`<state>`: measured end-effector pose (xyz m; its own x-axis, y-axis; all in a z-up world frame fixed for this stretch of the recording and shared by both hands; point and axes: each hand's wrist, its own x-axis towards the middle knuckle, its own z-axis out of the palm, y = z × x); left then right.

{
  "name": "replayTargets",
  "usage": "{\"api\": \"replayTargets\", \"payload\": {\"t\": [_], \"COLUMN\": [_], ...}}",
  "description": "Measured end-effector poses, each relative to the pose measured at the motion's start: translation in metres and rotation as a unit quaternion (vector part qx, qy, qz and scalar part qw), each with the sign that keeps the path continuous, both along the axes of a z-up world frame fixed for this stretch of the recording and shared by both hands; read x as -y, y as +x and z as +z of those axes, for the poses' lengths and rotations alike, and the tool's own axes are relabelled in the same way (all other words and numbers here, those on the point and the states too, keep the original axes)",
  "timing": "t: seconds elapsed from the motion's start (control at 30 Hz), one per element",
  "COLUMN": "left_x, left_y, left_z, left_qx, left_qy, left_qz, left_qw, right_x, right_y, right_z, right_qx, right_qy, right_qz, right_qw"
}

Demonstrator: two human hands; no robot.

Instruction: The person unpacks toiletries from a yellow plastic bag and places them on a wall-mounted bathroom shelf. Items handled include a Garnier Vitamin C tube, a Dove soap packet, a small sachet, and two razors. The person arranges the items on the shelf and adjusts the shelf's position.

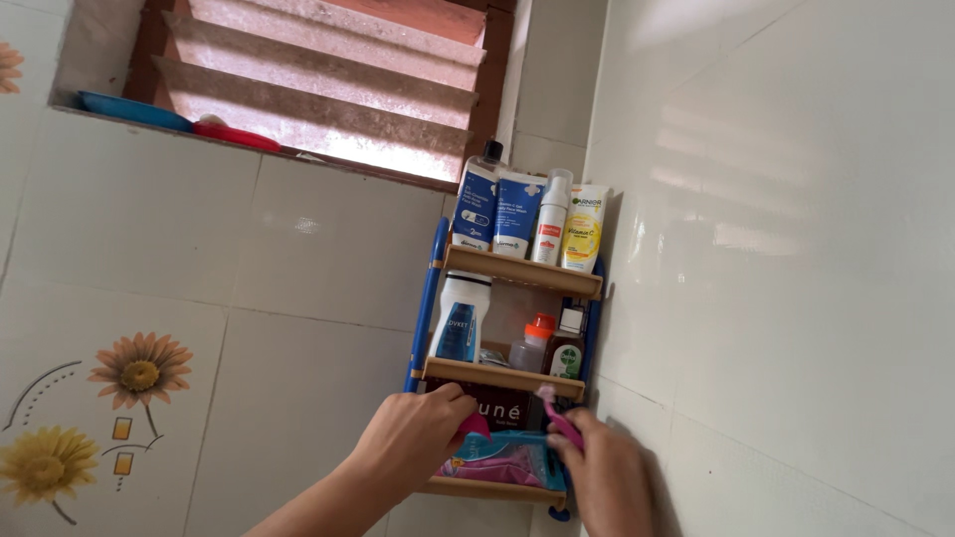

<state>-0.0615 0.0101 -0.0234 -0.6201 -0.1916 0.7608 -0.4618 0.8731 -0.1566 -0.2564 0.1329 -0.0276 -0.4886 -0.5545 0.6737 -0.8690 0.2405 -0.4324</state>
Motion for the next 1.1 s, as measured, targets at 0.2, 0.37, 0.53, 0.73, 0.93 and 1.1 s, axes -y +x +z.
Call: {"api": "replayTargets", "payload": {"t": [0.2, 0.37, 0.53, 0.73, 0.93, 1.1], "left_x": [0.004, 0.007, 0.013, 0.028, 0.018, 0.013], "left_y": [-0.028, -0.050, -0.066, -0.076, -0.074, -0.073], "left_z": [-0.001, -0.004, -0.011, -0.016, -0.012, -0.009], "left_qx": [0.055, 0.119, 0.144, 0.127, 0.117, 0.092], "left_qy": [0.042, 0.068, 0.089, 0.073, 0.133, 0.144], "left_qz": [0.050, 0.072, 0.103, 0.097, 0.100, 0.070], "left_qw": [0.996, 0.988, 0.980, 0.984, 0.979, 0.983], "right_x": [-0.040, -0.053, -0.059, -0.077, -0.085, -0.086], "right_y": [0.024, 0.023, 0.024, 0.023, 0.018, 0.025], "right_z": [0.025, 0.032, 0.029, 0.035, 0.033, 0.033], "right_qx": [0.017, 0.046, 0.033, 0.058, 0.036, 0.063], "right_qy": [0.059, 0.141, 0.107, -0.044, -0.138, -0.170], "right_qz": [-0.091, -0.111, -0.097, -0.046, -0.007, -0.002], "right_qw": [0.994, 0.983, 0.989, 0.996, 0.990, 0.983]}}
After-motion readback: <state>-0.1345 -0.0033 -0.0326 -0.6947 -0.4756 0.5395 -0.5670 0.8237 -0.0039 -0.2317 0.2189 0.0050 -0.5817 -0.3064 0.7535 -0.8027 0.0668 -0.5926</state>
